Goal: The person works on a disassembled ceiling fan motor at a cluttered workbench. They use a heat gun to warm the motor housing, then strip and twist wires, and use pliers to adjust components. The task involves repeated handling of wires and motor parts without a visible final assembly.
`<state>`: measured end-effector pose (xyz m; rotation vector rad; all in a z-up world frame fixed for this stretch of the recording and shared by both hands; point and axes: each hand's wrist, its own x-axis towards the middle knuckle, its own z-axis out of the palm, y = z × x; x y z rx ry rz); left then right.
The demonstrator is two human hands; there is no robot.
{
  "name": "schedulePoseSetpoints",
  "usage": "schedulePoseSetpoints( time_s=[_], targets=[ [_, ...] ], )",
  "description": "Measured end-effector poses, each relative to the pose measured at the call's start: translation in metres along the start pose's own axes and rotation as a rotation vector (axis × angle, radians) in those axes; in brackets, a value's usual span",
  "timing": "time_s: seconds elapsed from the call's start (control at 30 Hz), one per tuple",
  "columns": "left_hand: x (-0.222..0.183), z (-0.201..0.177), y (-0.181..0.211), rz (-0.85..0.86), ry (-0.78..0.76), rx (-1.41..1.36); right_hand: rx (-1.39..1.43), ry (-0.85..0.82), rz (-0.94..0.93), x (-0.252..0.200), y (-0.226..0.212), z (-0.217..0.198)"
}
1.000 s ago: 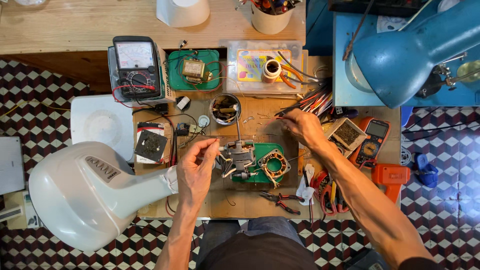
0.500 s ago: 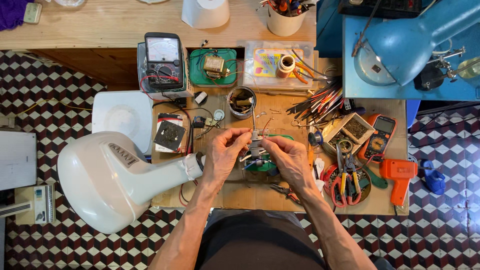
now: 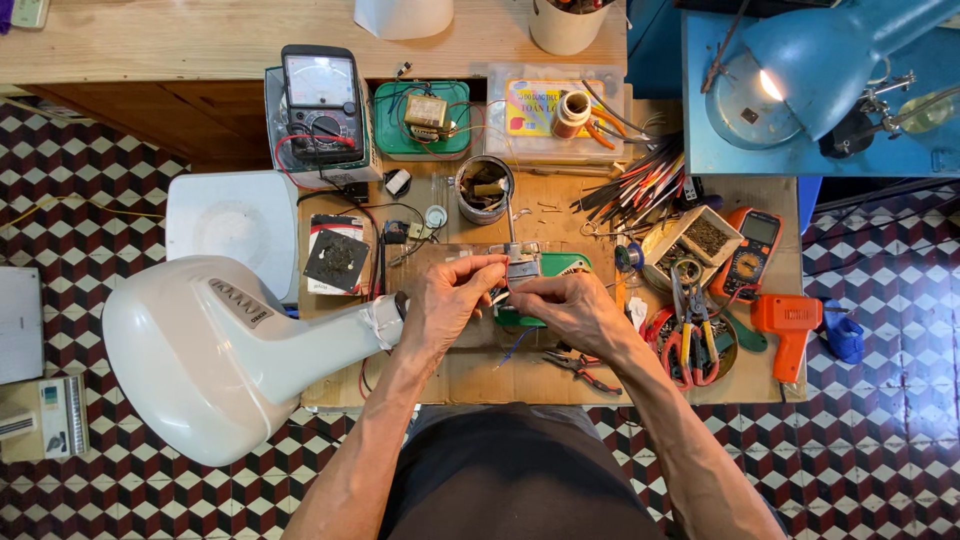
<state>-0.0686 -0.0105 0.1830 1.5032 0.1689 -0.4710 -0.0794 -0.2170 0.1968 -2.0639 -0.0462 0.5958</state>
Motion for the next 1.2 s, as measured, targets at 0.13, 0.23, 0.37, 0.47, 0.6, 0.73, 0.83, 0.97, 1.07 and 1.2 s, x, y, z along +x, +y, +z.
schedulePoseSetpoints(
  time_s=[0.13, 0.23, 0.37, 0.47, 0.6, 0.73, 0.83, 0.97, 1.07, 1.2],
  targets=[
    [-0.001, -0.002, 0.000, 0.003, -0.014, 0.012, 0.007, -0.001, 0.005, 0.002, 0.002, 0.002],
    [0.000, -0.003, 0.000, -0.024, -0.003, -0.001, 0.013, -0.034, 0.037, 0.003, 0.003, 0.004],
    [0.002, -0.005, -0.002, -0.044, 0.025, 0.007, 0.071, -0.052, 0.006, 0.005, 0.003, 0.005],
    [0.004, -0.006, -0.004, -0.006, 0.019, -0.019, 0.052, -0.072, 0.030, 0.007, 0.000, 0.005],
    [0.005, -0.007, -0.004, -0.003, 0.030, -0.016, 0.044, -0.095, 0.088, 0.007, -0.007, 0.005],
    [0.005, -0.008, -0.002, -0.039, 0.042, -0.003, 0.063, -0.127, 0.094, 0.004, -0.014, 0.003],
    [0.004, -0.008, 0.000, -0.016, 0.020, -0.006, 0.112, -0.114, 0.105, 0.000, -0.018, 0.002],
    [0.000, -0.009, 0.002, 0.006, -0.039, 0.015, 0.018, 0.142, -0.107, -0.006, -0.024, 0.004],
    [-0.002, -0.009, 0.005, 0.038, -0.060, 0.034, -0.128, 0.295, -0.344, -0.008, -0.029, 0.002],
    [-0.002, -0.006, 0.008, 0.081, -0.082, 0.147, -0.134, 0.269, -0.255, -0.009, -0.036, -0.004]
  ],
)
